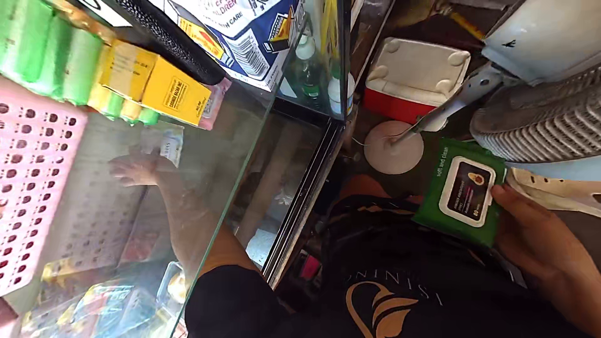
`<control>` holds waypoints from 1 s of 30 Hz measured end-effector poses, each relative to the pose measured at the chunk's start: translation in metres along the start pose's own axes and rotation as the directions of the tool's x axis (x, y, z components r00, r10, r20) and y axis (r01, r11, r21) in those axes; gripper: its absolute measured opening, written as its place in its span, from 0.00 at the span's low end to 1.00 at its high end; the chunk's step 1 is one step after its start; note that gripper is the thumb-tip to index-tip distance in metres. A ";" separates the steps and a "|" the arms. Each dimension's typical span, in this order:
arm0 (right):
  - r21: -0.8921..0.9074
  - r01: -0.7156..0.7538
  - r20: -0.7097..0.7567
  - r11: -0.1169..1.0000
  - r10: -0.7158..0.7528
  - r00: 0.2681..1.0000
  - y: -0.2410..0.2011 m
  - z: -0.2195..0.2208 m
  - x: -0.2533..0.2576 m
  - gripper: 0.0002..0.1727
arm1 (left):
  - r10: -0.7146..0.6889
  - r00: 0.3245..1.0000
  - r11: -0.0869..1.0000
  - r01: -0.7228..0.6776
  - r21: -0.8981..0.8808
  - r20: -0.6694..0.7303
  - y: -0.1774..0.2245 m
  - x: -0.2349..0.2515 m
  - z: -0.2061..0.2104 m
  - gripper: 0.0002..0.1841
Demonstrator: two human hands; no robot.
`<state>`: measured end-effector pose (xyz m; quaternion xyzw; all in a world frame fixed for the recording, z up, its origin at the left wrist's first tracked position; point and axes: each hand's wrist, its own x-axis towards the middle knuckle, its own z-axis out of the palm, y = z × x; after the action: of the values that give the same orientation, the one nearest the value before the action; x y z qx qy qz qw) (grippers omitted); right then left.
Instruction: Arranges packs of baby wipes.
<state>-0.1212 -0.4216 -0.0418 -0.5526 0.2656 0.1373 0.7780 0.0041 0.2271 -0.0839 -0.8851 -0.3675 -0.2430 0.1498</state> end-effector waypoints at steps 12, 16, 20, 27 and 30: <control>0.100 0.013 0.065 0.995 -0.020 0.998 0.006 0.026 0.012 0.17 | 0.041 0.949 0.670 0.205 -0.714 0.311 -0.016 0.054 0.061 0.36; 0.160 -0.021 0.046 0.987 0.014 0.999 -0.006 0.038 0.018 0.15 | 0.127 0.967 0.780 0.041 -0.624 0.222 -0.001 0.032 0.030 0.40; 0.131 -0.007 0.092 0.991 -0.005 0.996 -0.019 0.042 0.022 0.17 | 0.089 0.971 0.709 0.094 -0.699 0.221 0.059 -0.014 -0.054 0.40; -0.115 0.101 0.249 0.988 -0.070 0.966 -0.044 0.040 0.016 0.19 | 0.306 0.945 0.617 -0.103 -0.780 0.118 0.096 -0.151 -0.159 0.24; -0.194 0.112 0.348 0.975 -0.039 0.937 -0.055 0.032 0.012 0.21 | 0.616 0.749 0.346 0.022 -0.938 0.244 0.120 -0.233 -0.209 0.33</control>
<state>-0.0755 -0.4122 0.0022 -0.6094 0.0890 0.2284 0.7540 -0.1183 -0.0826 -0.0456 -0.9011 -0.0229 -0.0922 -0.4231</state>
